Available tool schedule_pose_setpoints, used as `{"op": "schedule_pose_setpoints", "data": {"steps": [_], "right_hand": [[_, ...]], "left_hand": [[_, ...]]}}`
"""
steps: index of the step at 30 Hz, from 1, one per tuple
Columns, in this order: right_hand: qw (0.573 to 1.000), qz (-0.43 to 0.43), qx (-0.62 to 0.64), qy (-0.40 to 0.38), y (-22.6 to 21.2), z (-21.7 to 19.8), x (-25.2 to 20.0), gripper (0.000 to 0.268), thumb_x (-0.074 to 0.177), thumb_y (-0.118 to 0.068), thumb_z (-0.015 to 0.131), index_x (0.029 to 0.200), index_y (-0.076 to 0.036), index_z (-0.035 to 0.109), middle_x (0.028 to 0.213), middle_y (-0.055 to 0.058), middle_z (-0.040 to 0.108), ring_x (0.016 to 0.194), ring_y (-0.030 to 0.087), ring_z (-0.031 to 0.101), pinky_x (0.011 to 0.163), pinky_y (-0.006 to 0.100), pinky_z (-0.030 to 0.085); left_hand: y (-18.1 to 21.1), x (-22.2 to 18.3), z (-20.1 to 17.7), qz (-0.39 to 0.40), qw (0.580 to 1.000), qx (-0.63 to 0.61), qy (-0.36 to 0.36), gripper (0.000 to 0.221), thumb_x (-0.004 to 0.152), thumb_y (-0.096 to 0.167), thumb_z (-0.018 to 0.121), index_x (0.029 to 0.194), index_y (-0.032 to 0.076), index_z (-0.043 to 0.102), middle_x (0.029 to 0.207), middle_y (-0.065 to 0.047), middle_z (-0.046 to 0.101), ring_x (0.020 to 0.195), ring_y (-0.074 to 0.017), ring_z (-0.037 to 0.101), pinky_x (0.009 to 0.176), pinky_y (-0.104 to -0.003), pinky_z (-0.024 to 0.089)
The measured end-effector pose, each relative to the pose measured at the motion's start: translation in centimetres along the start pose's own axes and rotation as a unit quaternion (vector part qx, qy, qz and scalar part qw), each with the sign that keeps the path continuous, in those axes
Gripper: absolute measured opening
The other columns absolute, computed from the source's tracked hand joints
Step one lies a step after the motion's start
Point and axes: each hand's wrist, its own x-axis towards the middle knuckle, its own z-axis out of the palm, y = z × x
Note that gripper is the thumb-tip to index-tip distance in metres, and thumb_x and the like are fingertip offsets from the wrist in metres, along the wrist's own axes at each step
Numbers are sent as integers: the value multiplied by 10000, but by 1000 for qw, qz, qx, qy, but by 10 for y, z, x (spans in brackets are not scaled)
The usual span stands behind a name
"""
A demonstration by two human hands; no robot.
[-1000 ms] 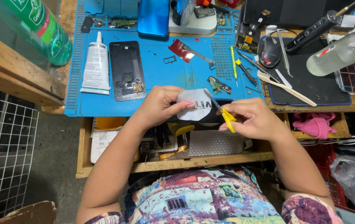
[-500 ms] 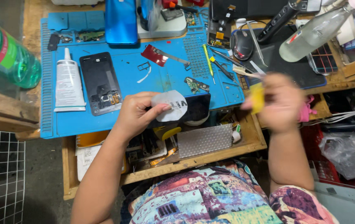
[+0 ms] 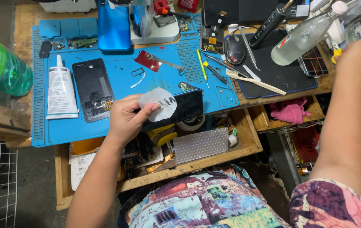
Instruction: The person cleans the edges of a mobile phone housing and internal components using a small cloth, then uses a thin tool to press along the frame.
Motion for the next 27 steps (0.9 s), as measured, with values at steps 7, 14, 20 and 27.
{"op": "schedule_pose_setpoints", "data": {"steps": [7, 14, 20, 27], "right_hand": [[994, -64, -69, 54, -21, 3, 10, 108, 913, -51, 683, 911, 18, 766, 860, 207, 747, 817, 360, 728, 702, 433, 573], [835, 4, 504, 221, -80, -38, -79, 218, 1157, -174, 678, 1175, 35, 735, 1009, 114, 752, 759, 193, 648, 644, 327, 489], [764, -323, 550, 95, -274, -201, -217, 208, 1009, -189, 814, 1155, -61, 739, 901, 67, 712, 828, 131, 651, 748, 258, 502], [709, -302, 635, -43, -337, -215, -240, 281, 795, -70, 908, 1005, -52, 721, 883, 49, 715, 752, 131, 617, 670, 254, 455]], "left_hand": [[0, 0, -1, 13, 1000, 13, -5, 157, 951, 161, 754, 984, 9, 780, 862, -61, 755, 734, -105, 694, 640, -240, 531], [-1, 1, -1, 41, 999, 6, 11, 144, 949, 151, 762, 969, 10, 778, 926, -85, 775, 780, -135, 715, 679, -257, 552], [11, 4, 8, 71, 997, 17, 24, 129, 936, 155, 782, 948, 27, 779, 999, -97, 787, 834, -169, 741, 715, -270, 569], [20, 8, 12, 183, 979, 88, 10, 142, 881, 140, 829, 986, 67, 768, 1075, -99, 770, 906, -234, 755, 773, -317, 592]]}}
